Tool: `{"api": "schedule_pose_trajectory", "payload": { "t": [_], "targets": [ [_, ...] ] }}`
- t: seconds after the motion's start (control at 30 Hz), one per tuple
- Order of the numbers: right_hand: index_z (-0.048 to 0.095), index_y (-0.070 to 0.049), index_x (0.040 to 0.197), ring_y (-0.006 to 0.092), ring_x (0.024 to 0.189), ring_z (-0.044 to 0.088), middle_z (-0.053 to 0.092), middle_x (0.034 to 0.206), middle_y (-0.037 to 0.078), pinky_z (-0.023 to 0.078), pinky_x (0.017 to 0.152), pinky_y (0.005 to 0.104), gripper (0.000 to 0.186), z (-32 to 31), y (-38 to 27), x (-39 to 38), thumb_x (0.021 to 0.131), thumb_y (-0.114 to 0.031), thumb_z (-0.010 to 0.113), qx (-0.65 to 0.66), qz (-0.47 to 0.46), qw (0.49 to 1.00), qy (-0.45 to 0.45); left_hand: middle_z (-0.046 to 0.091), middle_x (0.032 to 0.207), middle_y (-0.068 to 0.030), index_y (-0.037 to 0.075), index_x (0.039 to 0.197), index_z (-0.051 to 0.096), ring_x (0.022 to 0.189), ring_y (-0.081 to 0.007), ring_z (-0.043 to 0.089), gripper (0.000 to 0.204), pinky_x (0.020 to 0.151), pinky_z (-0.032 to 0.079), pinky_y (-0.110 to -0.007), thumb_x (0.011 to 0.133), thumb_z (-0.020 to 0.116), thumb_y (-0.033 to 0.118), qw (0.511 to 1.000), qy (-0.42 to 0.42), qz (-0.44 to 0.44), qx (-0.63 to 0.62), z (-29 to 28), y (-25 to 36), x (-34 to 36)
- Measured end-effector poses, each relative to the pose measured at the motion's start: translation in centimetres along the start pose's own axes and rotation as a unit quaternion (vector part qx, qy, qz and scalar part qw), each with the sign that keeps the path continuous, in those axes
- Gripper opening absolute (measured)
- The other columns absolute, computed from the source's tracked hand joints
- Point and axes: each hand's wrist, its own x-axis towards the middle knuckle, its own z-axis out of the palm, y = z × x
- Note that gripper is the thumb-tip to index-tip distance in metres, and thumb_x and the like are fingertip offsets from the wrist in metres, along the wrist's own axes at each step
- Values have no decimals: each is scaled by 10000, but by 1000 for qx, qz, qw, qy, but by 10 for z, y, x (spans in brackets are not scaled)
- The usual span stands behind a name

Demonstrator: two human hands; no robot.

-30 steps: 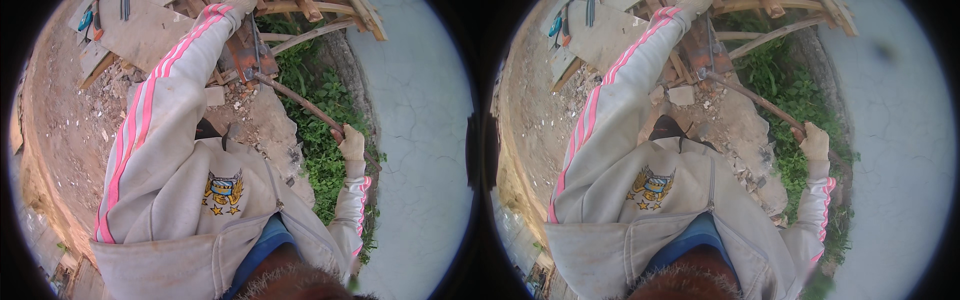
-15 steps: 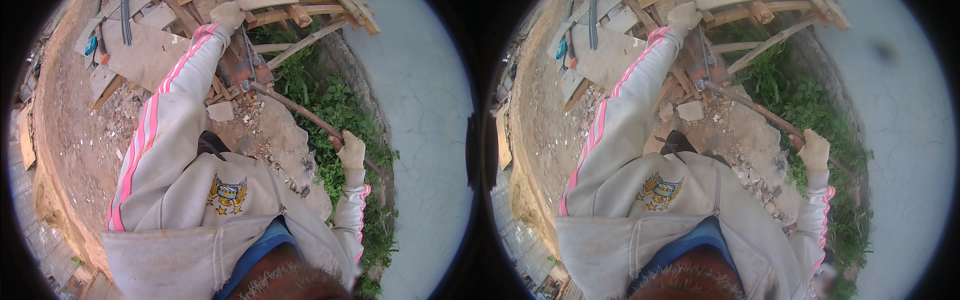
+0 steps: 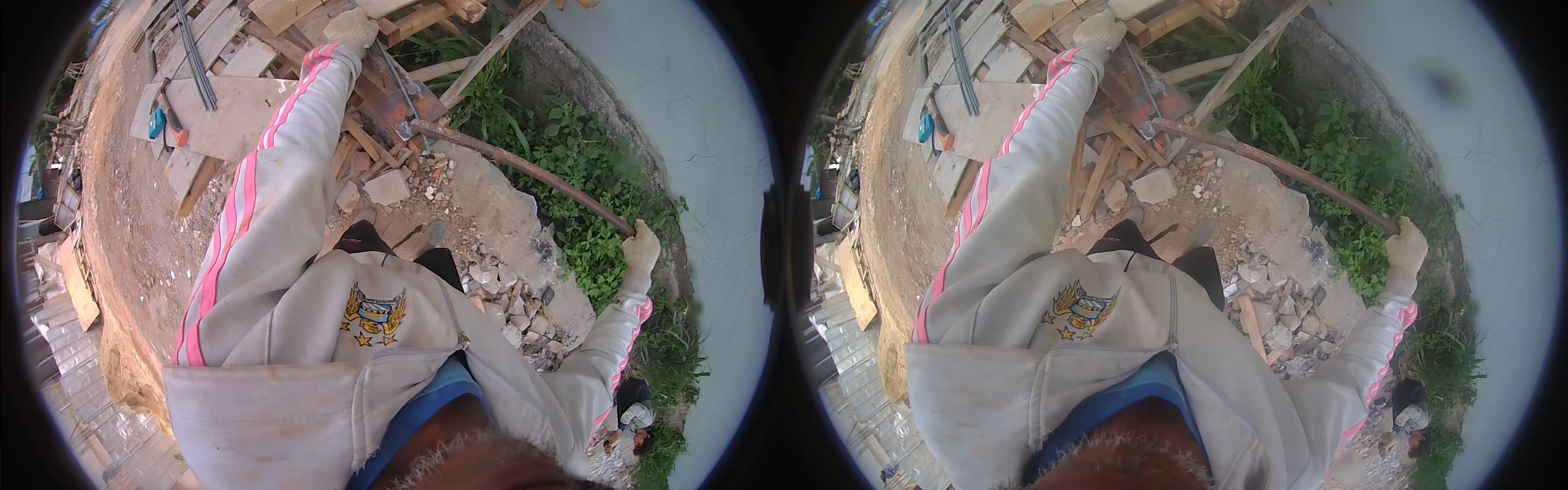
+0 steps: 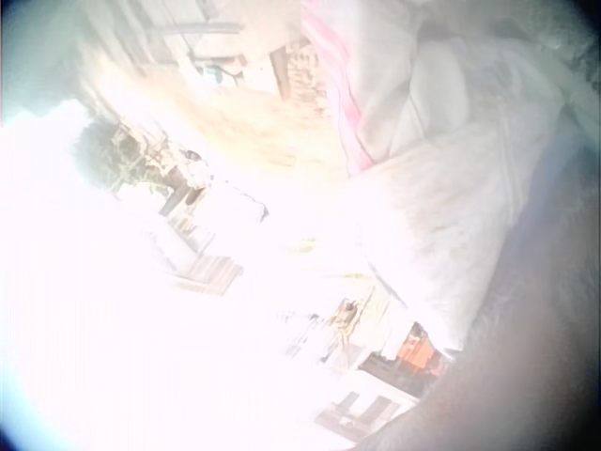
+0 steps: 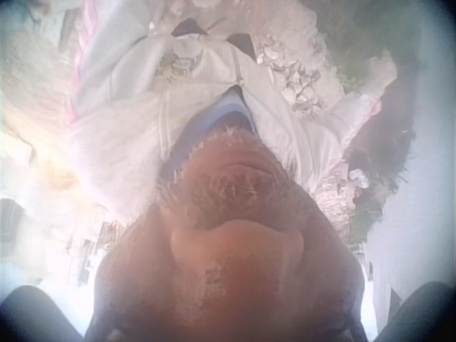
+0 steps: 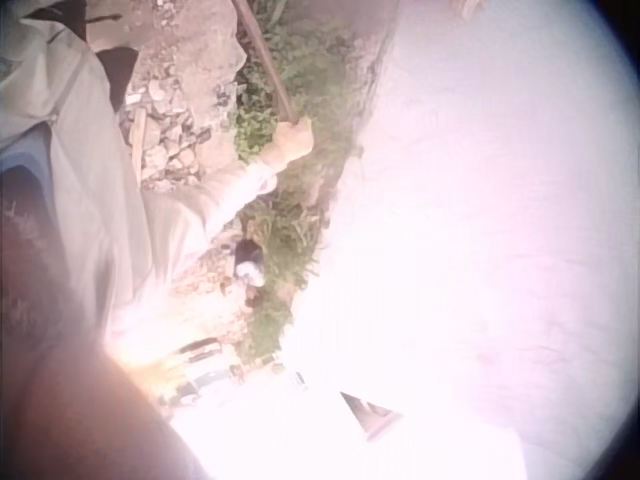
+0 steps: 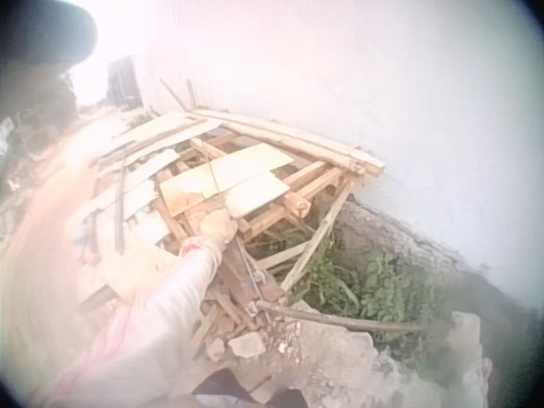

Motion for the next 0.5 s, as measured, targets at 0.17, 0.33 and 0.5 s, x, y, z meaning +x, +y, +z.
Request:
{"api": "schedule_pose_trajectory", "payload": {
  "t": [0.17,0.33,0.5],
  "targets": [
    [677,-91,934,426,873,696,715,866,198,529,756,525,130,-1,-30,-85,827,-163,664,-12,104,994,-15,731,1234,-147,159,1222,752,1177,-336,682,473,981,534,-459,853,611,419,999,-44,-18,3,-4,1,9],
    [693,-107,880,431,787,702,713,810,189,530,677,521,149,8,-85,-220,849,-253,690,-38,209,977,-24,758,988,-162,149,1021,778,937,-326,737,249,835,576,-457,893,603,271,983,-63,51,-163,-46,6,-22],
    [683,-115,827,415,751,708,714,774,166,537,651,515,106,-10,-198,-346,759,-193,708,-59,289,955,23,713,1265,-173,152,1227,748,1206,-356,664,492,1000,520,-468,859,609,447,995,-39,77,-48,0,-18,20]
  ]
}}
